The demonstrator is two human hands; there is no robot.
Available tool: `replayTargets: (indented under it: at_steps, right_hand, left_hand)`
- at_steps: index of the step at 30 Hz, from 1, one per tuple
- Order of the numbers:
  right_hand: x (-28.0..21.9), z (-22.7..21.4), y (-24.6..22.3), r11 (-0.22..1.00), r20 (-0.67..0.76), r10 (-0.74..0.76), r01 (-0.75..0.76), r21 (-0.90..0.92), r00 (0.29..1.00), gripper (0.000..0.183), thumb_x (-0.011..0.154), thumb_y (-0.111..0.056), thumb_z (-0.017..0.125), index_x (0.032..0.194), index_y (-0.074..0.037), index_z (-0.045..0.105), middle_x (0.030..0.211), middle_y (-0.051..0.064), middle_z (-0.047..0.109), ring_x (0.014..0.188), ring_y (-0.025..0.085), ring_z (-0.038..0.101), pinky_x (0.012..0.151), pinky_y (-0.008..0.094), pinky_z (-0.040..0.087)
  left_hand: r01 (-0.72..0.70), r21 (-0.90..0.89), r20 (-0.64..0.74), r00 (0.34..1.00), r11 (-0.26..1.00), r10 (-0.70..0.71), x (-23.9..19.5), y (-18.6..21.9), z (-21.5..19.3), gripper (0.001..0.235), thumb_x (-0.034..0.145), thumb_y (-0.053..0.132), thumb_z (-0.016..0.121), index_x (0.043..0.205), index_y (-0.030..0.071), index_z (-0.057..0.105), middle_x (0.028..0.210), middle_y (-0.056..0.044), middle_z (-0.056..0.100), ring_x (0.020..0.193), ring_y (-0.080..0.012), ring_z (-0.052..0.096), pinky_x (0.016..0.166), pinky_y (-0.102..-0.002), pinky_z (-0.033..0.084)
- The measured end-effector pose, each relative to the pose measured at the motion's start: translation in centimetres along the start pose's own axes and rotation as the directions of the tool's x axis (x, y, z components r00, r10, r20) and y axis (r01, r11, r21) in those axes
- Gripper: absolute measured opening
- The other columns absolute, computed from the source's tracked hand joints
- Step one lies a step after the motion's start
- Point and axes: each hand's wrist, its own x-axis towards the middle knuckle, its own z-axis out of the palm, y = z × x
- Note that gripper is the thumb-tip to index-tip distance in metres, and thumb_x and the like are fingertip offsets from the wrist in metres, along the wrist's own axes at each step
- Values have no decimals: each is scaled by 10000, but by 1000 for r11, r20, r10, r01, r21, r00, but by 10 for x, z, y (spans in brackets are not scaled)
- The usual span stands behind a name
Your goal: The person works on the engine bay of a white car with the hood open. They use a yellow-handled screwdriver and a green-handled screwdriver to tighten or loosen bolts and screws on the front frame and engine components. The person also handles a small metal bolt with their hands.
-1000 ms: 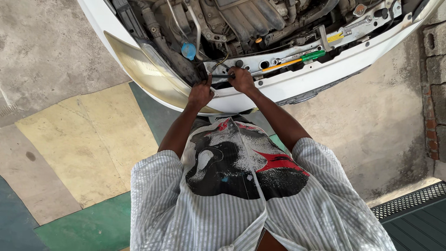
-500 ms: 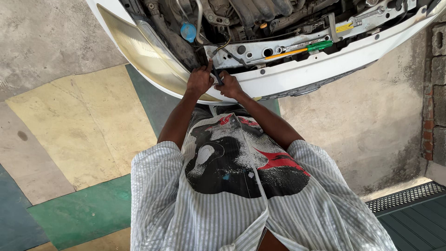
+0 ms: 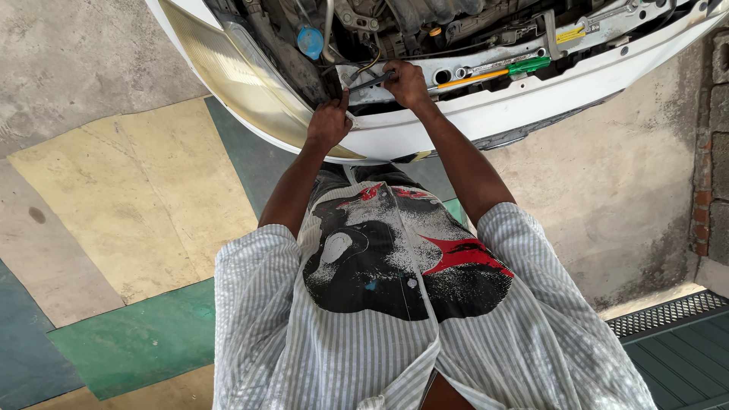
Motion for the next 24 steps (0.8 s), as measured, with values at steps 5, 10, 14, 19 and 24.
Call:
replayTargets:
  at_steps: [5, 10, 14, 19, 24]
  right_hand:
    - [-31, 29, -5, 992, 56, 61, -55, -115, 997, 218, 817, -168, 854, 950, -43, 734, 817, 138, 749, 739, 251, 741, 710, 367, 572]
    - [-63, 78, -20, 987, 228, 161, -155, -47, 960, 289, 817, -216, 823, 931, -23, 641, 788, 130, 748, 751, 277, 778, 701, 384, 601]
    - [-60, 73, -35, 942, 219, 113, -34, -334, 969, 384, 741, -257, 877, 951, -15, 666, 911, 204, 737, 922, 373, 706, 807, 452, 562]
    - [-31, 20, -28, 865, 156, 4, 75, -496, 988, 221, 839, -137, 702, 1044, -52, 693, 992, 218, 729, 961, 406, 704, 835, 501, 563]
    - [-13, 4, -24, 775, 165, -241, 292, -560, 956, 235, 849, -153, 711, 1042, -24, 672, 990, 220, 724, 906, 415, 706, 773, 506, 576]
  left_hand:
    - [-2, 10, -25, 1000, 1000, 2, 3, 2, -1, 793, 896, 247, 680, 1564, -29, 354, 1131, -192, 673, 1088, -336, 643, 997, -435, 495]
    - [17, -7, -18, 1000, 1000, -17, 0, 2, -1, 806, 878, 248, 694, 1570, -6, 368, 1114, -191, 677, 1066, -338, 651, 983, -434, 502]
    - [4, -8, -30, 1000, 1000, -4, 1, 2, -5, 815, 863, 239, 702, 1560, -19, 368, 1105, -189, 679, 1061, -336, 654, 971, -428, 507]
    - [22, -7, 14, 1000, 1000, -22, 1, 2, -1, 779, 909, 209, 674, 1580, -27, 356, 1090, -196, 680, 1040, -339, 659, 969, -429, 510]
    - [1, -17, 4, 1000, 1000, -1, 0, -1, 1, 776, 910, 218, 676, 1572, -32, 358, 1090, -202, 679, 1020, -347, 659, 967, -433, 508]
